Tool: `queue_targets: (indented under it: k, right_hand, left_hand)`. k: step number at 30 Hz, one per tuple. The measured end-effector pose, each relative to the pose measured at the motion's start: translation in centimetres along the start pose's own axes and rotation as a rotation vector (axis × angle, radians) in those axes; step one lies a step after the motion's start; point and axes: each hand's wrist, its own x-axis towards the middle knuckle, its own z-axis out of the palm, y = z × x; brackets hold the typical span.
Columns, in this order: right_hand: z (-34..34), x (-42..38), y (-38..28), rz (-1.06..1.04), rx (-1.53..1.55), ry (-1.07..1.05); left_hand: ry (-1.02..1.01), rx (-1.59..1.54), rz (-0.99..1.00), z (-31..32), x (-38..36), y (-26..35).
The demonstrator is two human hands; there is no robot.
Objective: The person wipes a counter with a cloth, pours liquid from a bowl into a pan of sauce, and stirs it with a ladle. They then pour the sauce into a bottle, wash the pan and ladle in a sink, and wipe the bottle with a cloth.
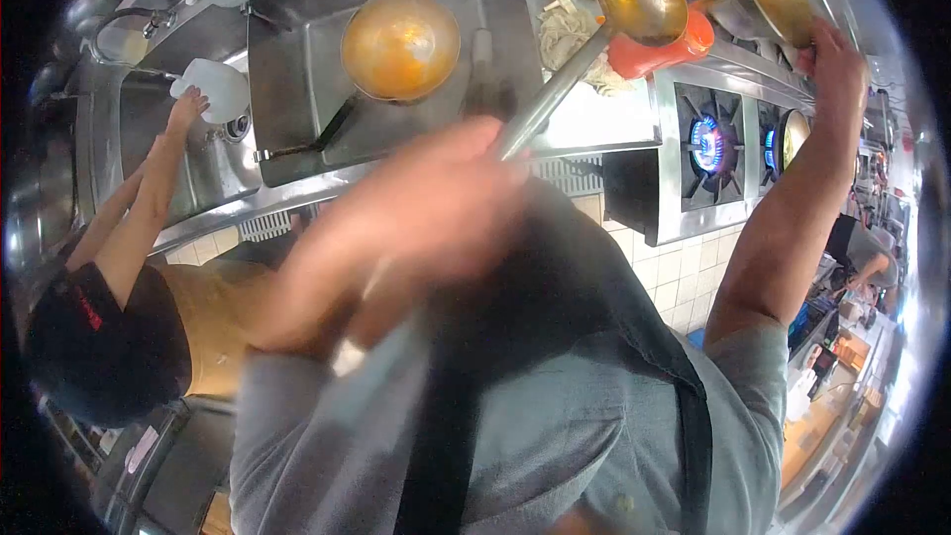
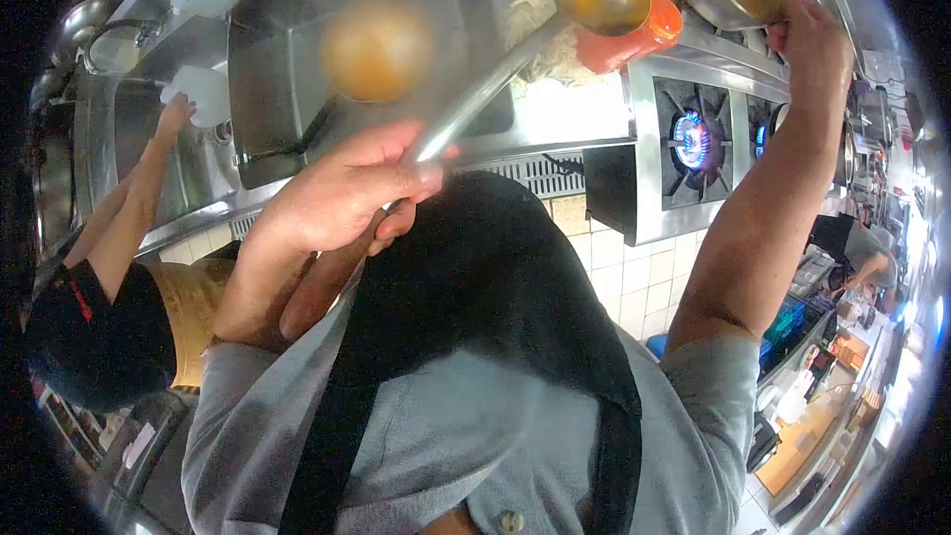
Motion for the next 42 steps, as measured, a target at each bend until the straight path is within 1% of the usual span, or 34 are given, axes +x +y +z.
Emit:
queue_targets:
  k: [1,2,4,5,7,10,11,13,15,17,19,20,22,23,24,25,26,28,29,30,31,32,33,34,35,36,37,38,39,40,41,42]
  right_hand:
    - [-0.2,0.1,-0.2,-0.007,-0.075,0.055]
    - [-0.1,0.1,-0.3,-0.004,-0.075,0.057]
    - [0.5,0.0,-1.1,-0.093,0.087,-0.012]
    - [1.0,0.0,-1.4,-0.094,0.087,-0.011]
    - [2.1,-0.5,-1.8,-0.087,-0.001,-0.06]
    - [3.7,-1.8,-2.4,-0.104,0.017,-0.058]
    - [3.5,-2.7,-3.2,-0.112,-0.06,-0.074]
    - [3.7,-3.7,-4.3,-0.092,-0.098,-0.073]
    - [3.8,-3.8,-4.4,-0.073,-0.136,-0.074]
    - [3.8,-3.7,-4.1,-0.099,-0.069,-0.037]
    - [3.8,-4.4,-4.3,-0.098,-0.021,-0.011]
    - [3.9,-4.6,-4.4,-0.097,0.027,0.015]
    - [5.4,-4.6,-3.3,-0.103,0.02,-0.007]
    - [6.1,-5.0,-3.3,-0.107,0.012,-0.027]
    - [6.9,-5.9,-3.8,-0.095,-0.041,-0.027]
    - [7.9,-6.3,-3.3,-0.081,0.025,-0.05]
    - [9.2,-6.8,-3.1,-0.067,0.091,-0.078]
    - [11.3,-8.0,-2.7,-0.062,0.155,-0.065]
    - [12.7,-8.3,-1.6,-0.071,0.228,-0.107]
    - [13.9,-8.4,-1.1,-0.08,0.303,-0.146]
    - [14.9,-9.8,-2.4,0.027,0.378,-0.229]
    - [15.9,-10.8,-2.9,-0.053,0.316,-0.31]
    - [18.2,-11.8,-3.1,0.018,0.403,-0.307]
    - [20.0,-12.8,-3.7,0.095,0.397,-0.367]
    - [23.7,-13.0,-2.0,0.1,0.334,-0.43]
    - [25.5,-14.3,-2.6,0.061,0.31,-0.451]
    - [25.3,-15.4,-6.0,0.19,0.25,-0.565]
    - [29.1,-16.0,-4.2,0.282,0.401,-0.596]
    - [31.0,-16.5,-4.7,0.311,0.323,-0.68]
    - [31.4,-17.3,-6.2,0.341,0.168,-0.757]
    - [36.8,-18.3,-2.1,0.107,0.252,-0.773]
    - [39.1,-18.9,-1.7,0.096,0.177,-0.737]
  left_hand:
    - [0.021,-0.005,-0.01,0.0,0.0,0.0]
    - [0.019,-0.002,-0.011,0.0,0.1,0.1]
    - [0.012,-0.025,-0.014,-0.1,0.4,0.2]
    - [0.011,-0.024,-0.013,0.0,0.4,0.5]
    - [0.096,0.094,-0.052,0.2,0.3,1.0]
    - [0.083,0.064,-0.017,-0.1,0.3,0.9]
    - [0.083,0.064,-0.017,-0.3,0.3,0.8]
    - [0.02,-0.024,-0.004,-0.7,0.2,0.7]
    - [0.023,-0.013,0.0,-1.1,0.1,0.4]
    - [0.025,0.0,0.005,-1.5,0.0,0.0]
    - [0.049,-0.133,-0.066,-1.9,-0.2,-0.7]
    - [0.05,-0.133,-0.064,-2.0,-0.3,-0.8]
    - [0.045,-0.074,0.01,-2.1,-0.7,-0.8]
    - [0.048,-0.073,0.013,-2.1,-0.9,-0.7]
    - [0.092,-0.17,-0.085,-2.1,-1.1,-0.6]
    - [0.137,-0.268,-0.181,-2.2,-1.3,-0.4]
    - [0.143,-0.27,-0.175,-2.5,-1.4,-0.5]
    - [0.143,-0.031,0.024,-3.5,-1.8,-1.6]
    - [0.159,-0.035,0.026,-4.6,-1.7,-2.6]
    - [0.157,0.295,0.24,-6.1,-1.5,-4.0]
    - [0.15,0.63,0.446,-7.4,-1.5,-5.1]
    - [0.162,0.636,0.444,-8.3,-1.8,-5.7]
    - [0.257,0.424,0.256,-9.1,-2.0,-6.1]
    - [0.345,0.208,0.07,-9.6,-2.2,-6.1]
    - [0.369,0.1,0.044,-9.8,-2.3,-5.7]
    - [0.372,0.109,0.046,-11.2,-2.0,-6.6]
    - [0.408,0.279,0.07,-13.7,-1.5,-8.7]
    - [0.437,0.451,0.093,-15.8,-1.1,-10.0]
    - [0.42,0.467,0.098,-16.9,-0.8,-10.0]
    - [0.441,0.505,0.009,-17.9,-0.3,-9.8]
    - [0.461,0.543,-0.08,-18.9,0.3,-9.6]
    - [0.439,0.561,-0.076,-19.8,0.8,-9.7]
